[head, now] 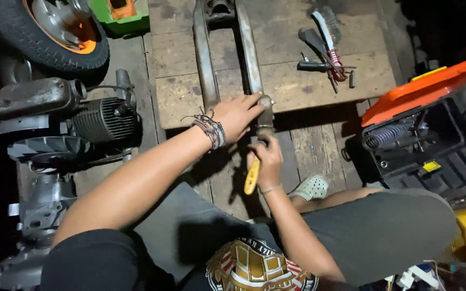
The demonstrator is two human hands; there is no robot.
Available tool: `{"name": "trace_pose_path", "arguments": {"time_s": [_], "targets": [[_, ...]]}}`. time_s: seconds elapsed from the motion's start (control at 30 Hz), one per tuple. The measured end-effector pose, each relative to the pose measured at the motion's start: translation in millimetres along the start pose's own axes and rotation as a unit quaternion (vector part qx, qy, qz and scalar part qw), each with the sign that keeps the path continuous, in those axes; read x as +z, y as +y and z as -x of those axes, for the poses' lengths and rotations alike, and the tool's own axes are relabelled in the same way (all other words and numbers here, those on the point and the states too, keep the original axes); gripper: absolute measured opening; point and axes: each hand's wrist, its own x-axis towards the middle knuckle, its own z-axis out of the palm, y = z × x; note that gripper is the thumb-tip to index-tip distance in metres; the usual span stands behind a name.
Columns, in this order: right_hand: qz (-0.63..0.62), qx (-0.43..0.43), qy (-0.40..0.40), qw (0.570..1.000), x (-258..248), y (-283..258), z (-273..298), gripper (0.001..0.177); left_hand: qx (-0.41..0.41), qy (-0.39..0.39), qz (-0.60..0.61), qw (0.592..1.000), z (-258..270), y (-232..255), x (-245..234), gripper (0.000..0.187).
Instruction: The person scrubs a long metal part with a wire brush, then uses a hammer to tap a section of the part. They continue scrubbing the metal part with the wire brush.
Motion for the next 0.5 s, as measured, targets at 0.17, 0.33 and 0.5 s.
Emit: {"name": "trace_pose_path", "arguments": {"time_s": [0.17, 0.33, 0.5], "targets": [[-0.125, 0.031, -0.003, 0.992, -23.1, -12.8, -17.5, 0.009, 0.002, -0.008, -0.011, 1.0, 5.8, -0.5, -12.6, 0.07], [-0.025, -0.006, -0.006, 1.0, 8.8, -0.5, -10.2, 0.009, -0.005, -0.014, -0.024, 1.0, 9.8, 4.5, -0.7, 0.074], [-0.148, 0.043, -0.014, 0.988, -34.0, -25.9, -26.4, 0.011, -0.016, -0.033, -0.044, 0.998, 15.0, 9.8, -5.5, 0.079]]}}
